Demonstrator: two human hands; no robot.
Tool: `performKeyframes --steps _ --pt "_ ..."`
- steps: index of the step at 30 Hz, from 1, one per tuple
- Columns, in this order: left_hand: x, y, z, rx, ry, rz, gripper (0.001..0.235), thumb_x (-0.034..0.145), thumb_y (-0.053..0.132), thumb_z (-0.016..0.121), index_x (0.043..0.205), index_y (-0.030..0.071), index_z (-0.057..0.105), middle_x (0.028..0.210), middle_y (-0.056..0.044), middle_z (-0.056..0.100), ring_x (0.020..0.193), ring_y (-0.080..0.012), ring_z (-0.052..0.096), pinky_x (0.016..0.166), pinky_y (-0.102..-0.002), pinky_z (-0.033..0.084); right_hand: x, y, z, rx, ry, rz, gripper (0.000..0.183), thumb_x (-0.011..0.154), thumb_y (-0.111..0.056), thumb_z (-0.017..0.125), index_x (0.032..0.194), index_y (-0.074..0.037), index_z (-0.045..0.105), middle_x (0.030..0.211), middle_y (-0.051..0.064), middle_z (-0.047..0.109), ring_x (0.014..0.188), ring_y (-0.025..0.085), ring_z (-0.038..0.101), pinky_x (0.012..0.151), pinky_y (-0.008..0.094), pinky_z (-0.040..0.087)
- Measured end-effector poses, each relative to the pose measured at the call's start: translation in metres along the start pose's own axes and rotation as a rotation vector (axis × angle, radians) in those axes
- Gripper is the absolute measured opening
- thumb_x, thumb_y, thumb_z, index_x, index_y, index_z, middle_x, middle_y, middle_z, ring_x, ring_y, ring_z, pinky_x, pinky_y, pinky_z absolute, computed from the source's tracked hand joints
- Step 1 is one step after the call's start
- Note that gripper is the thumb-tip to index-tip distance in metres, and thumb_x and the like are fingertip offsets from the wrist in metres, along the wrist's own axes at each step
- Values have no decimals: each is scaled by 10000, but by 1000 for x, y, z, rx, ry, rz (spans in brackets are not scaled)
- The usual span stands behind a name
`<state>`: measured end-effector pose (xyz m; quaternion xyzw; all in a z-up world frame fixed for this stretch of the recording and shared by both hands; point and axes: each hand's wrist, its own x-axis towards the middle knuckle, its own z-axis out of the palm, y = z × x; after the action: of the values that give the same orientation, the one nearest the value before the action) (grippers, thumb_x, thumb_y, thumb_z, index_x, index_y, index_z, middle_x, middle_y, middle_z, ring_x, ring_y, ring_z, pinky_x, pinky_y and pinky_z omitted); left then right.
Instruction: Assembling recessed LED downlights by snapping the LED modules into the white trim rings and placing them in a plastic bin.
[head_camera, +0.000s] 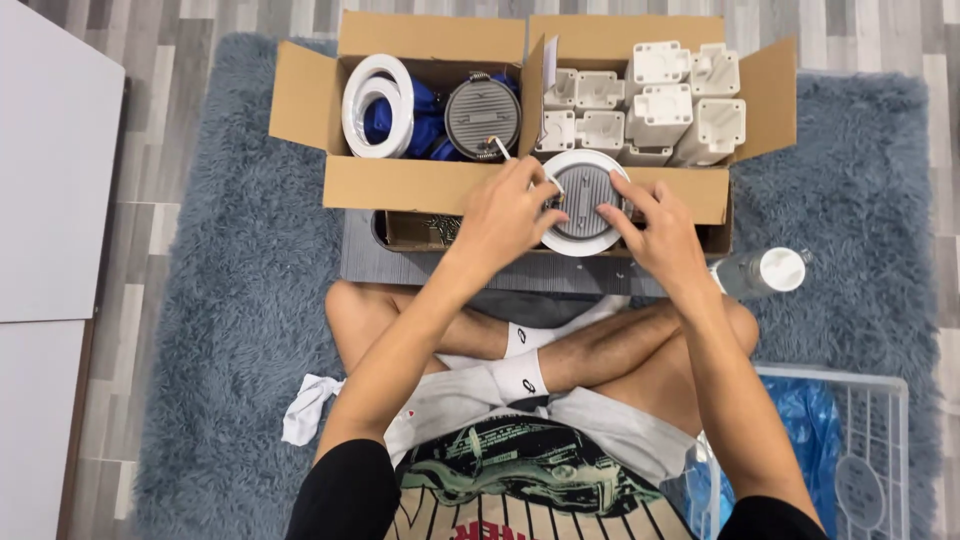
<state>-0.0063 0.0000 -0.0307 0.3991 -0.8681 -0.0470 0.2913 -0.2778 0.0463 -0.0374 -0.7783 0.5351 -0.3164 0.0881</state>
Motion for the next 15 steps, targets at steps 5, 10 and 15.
performKeyframes --steps 5,10,15 --pt "30 42 -48 -31 -119 102 493 895 427 884 1278 141 762 1269 -124 631 1253 -305 606 1037 -410 538 -1 1 1 38 -18 43 444 1081 -384 806 1479 -193 767 904 141 603 862 424 712 747 511 569" --pt "40 30 -12 45 -371 155 1126 719 413 1021 1628 53 464 1625 -245 477 1519 -440 464 1224 -563 417 2 0 -3 48 -52 92 428 1068 -391 820 1435 -176 778 878 141 624 857 412 724 759 521 567" --pt "43 22 12 24 -443 125 1119 720 437 959 1630 47 438 1576 -210 535 1489 -427 499 1147 -560 484 1 2 -2 81 -69 122 432 1061 -375 826 1446 -186 771 877 138 636 883 385 740 806 510 569"
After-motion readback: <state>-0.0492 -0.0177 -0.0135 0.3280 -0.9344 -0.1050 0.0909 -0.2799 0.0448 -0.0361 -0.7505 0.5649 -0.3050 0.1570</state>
